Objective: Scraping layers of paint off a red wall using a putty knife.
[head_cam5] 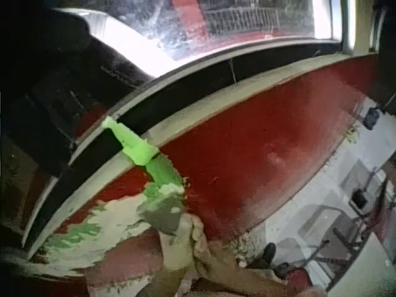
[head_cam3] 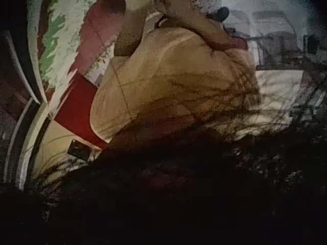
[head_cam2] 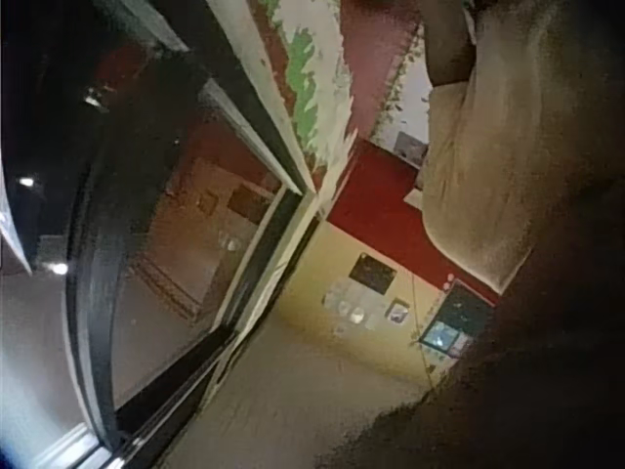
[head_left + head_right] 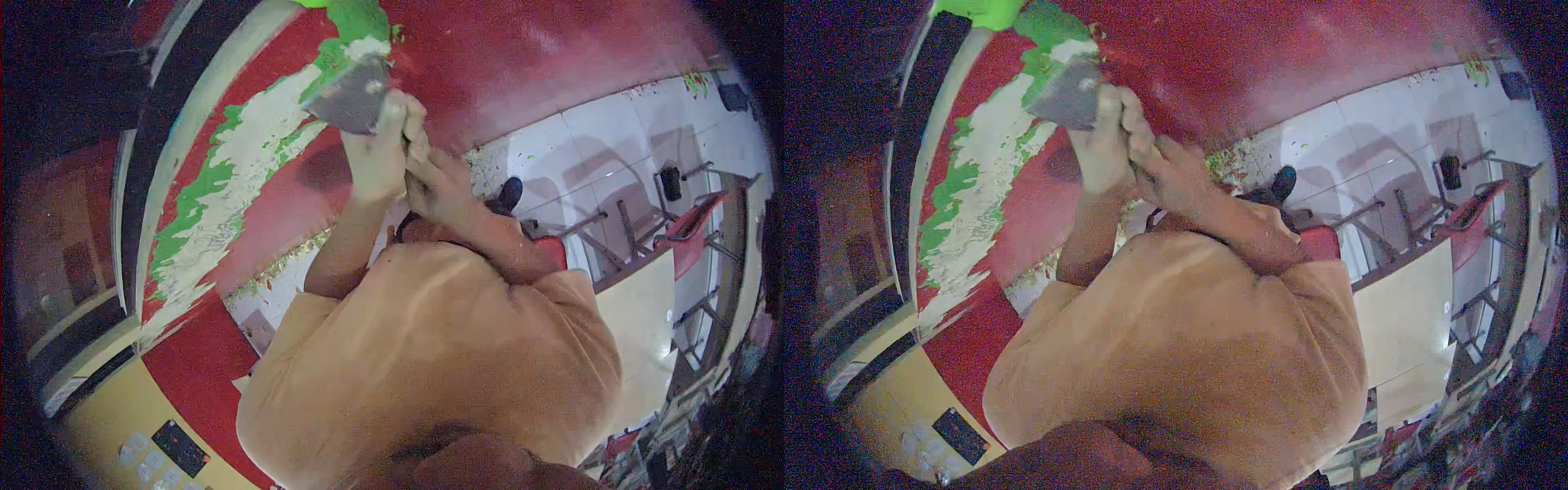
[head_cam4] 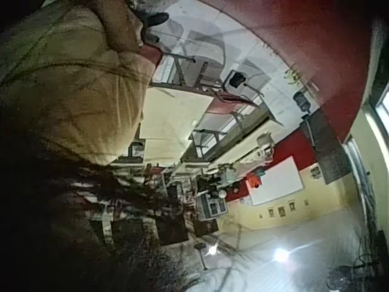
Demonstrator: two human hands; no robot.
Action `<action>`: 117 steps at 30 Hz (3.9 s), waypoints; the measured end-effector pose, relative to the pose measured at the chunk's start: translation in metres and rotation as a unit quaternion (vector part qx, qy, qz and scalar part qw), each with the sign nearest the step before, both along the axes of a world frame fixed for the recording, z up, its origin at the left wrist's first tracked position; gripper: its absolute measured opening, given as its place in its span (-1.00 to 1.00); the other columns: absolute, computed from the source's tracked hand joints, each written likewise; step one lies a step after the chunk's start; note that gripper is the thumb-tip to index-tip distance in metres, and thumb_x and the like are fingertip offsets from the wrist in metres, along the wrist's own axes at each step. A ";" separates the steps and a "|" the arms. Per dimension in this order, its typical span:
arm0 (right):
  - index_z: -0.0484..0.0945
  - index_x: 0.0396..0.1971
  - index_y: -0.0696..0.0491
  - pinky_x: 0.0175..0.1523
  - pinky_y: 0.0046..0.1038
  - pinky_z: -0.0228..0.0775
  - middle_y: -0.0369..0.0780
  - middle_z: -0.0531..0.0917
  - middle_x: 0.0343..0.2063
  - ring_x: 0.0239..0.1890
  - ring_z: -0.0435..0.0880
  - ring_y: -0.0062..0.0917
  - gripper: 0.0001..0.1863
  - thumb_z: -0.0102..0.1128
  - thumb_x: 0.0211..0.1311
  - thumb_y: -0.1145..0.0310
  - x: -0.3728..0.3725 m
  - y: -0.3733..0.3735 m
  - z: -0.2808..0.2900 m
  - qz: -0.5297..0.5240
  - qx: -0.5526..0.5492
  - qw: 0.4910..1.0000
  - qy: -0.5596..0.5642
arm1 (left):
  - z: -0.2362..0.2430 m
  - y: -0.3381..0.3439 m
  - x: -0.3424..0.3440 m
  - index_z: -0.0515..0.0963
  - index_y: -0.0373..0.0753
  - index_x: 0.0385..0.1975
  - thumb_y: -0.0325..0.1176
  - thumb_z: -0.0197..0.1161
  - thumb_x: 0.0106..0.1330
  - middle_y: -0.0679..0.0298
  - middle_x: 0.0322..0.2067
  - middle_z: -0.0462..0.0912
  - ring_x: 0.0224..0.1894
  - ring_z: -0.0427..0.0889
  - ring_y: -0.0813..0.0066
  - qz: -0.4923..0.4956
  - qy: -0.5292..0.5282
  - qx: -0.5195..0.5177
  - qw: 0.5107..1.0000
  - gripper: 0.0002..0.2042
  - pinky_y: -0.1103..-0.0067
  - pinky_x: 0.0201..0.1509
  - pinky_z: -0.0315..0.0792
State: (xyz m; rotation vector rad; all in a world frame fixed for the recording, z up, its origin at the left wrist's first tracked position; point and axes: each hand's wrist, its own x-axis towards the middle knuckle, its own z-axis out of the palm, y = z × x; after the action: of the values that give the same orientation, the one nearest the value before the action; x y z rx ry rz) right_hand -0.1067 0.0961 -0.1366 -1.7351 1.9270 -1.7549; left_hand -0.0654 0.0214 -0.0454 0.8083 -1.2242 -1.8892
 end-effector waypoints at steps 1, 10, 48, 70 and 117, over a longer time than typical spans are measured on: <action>0.55 -0.34 0.07 -0.58 -0.36 0.36 -0.13 0.50 -0.59 -0.62 0.51 -0.29 -0.72 0.17 -0.17 0.59 0.000 -0.002 -0.004 0.002 -0.006 1.000 0.005 | -0.012 0.002 0.001 0.39 -0.29 -0.51 -0.36 0.05 0.30 0.35 -0.71 0.32 -0.77 0.31 0.60 0.030 -0.028 0.018 0.999 -0.82 0.64 -0.73 0.28; 0.54 -0.37 0.10 -0.58 -0.36 0.35 -0.08 0.52 -0.58 -0.61 0.53 -0.25 -0.75 0.13 -0.18 0.61 -0.007 0.005 -0.008 0.031 0.055 0.998 0.012 | -0.017 0.003 -0.003 0.37 -0.31 -0.55 -0.34 0.02 0.32 0.35 -0.71 0.32 -0.75 0.32 0.62 0.028 -0.012 -0.001 1.000 -0.78 0.66 -0.69 0.28; 0.48 -0.20 0.28 -0.33 -0.48 0.41 -0.06 0.59 -0.42 -0.47 0.57 -0.44 -0.71 0.07 0.09 0.43 -0.058 -0.017 0.086 -0.112 -0.121 0.986 -0.015 | 0.072 -0.005 -0.034 0.49 -0.31 -0.35 -0.22 0.08 0.27 0.20 -0.51 0.52 -0.48 0.51 0.46 -0.043 0.014 -0.295 0.955 -0.76 0.55 -0.37 0.42; 0.00 0.20 0.33 -0.78 -0.62 0.19 -0.38 0.19 -0.85 -0.84 0.15 -0.70 -0.46 -0.26 0.26 0.40 -0.097 0.051 0.076 -0.185 -0.158 0.917 -0.315 | 0.142 -0.053 0.034 0.59 -0.08 -0.37 -0.41 0.22 -0.12 0.49 -0.49 0.57 -0.46 0.46 0.53 0.282 -0.146 -0.774 0.548 -0.76 0.58 -0.43 0.34; 0.09 0.22 0.19 -0.75 -0.71 0.19 -0.39 0.26 -0.75 -0.74 0.22 -0.80 -0.50 -0.20 0.27 0.43 -0.137 0.066 0.038 -0.102 -0.018 0.934 -0.341 | 0.025 -0.054 0.012 0.31 0.11 0.13 0.09 0.09 0.10 0.52 0.13 0.30 0.16 0.26 0.50 0.138 -0.466 -0.808 0.334 -0.44 0.27 0.04 0.19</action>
State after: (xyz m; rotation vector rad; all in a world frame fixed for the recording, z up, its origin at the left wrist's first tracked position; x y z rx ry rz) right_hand -0.2434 0.1624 -0.0981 -0.7577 1.7827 -2.0836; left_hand -0.0532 -0.0325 -0.0204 0.5905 -2.3887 0.9132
